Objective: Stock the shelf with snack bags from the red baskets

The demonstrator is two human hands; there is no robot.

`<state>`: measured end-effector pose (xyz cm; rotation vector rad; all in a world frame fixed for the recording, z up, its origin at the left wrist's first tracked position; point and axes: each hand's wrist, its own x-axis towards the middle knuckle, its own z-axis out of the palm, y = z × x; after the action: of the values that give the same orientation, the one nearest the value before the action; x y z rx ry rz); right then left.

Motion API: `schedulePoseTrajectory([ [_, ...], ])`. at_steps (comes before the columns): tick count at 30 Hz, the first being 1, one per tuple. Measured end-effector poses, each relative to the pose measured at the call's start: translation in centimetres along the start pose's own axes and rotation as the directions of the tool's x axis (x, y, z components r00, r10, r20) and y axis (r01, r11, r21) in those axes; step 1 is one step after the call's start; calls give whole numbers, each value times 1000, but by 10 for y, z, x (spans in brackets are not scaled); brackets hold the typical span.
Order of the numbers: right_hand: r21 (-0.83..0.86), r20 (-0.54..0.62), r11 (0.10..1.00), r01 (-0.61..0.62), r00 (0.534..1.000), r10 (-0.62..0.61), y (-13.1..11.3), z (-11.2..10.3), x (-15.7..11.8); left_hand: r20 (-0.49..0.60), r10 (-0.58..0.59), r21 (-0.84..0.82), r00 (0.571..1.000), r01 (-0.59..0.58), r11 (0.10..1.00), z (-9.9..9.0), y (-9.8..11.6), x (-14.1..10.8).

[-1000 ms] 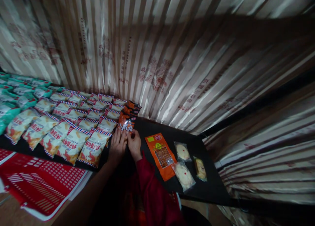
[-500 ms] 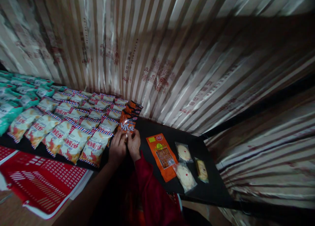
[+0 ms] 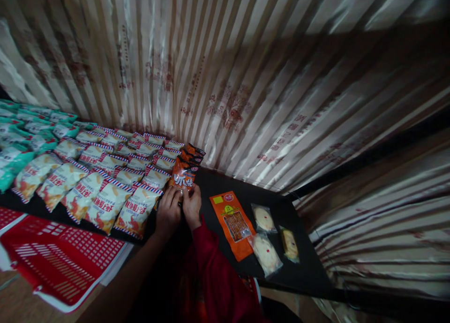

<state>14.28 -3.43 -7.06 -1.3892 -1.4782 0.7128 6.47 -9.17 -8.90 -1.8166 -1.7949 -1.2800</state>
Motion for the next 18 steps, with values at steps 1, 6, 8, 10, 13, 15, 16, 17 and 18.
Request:
schedulePoseTrajectory([
  [1, 1, 2, 1000, -1, 1000, 1, 1, 0, 0, 0, -3, 1, 1000, 3, 1000, 0, 0, 0],
  [6, 40, 16, 999, 7, 1000, -8, 4, -2, -2, 35, -30, -12, 999, 30, 999, 0, -1, -1],
  [8, 41, -9, 999, 18, 1000, -18, 2, -5, -2, 44, -27, -12, 999, 28, 1000, 0, -1, -1],
  [10, 26, -54, 999, 31, 998, -30, -1, -8, 1, 49, -21, -13, 999, 21, 1000, 0, -1, -1],
  [13, 28, -68, 999, 20, 998, -18, -3, -11, 13, 52, -25, -14, 998, 26, 1000, -1, -1, -1],
  [15, 77, -25, 997, -30, 999, 32, -3, -10, 25, 60, -32, -10, 998, 32, 999, -1, -1, -1],
  [16, 116, 1, 991, -64, 998, 65, -2, -9, 31, 65, -34, -7, 997, 34, 999, -1, 0, 0],
  [17, 161, 22, 982, -93, 996, 91, 0, -8, 37, 69, -33, -1, 997, 33, 999, -2, 0, 0],
  [18, 209, 41, 972, -111, 994, 105, 2, -6, 43, 73, -31, 6, 997, 31, 1000, -2, 0, 0],
])
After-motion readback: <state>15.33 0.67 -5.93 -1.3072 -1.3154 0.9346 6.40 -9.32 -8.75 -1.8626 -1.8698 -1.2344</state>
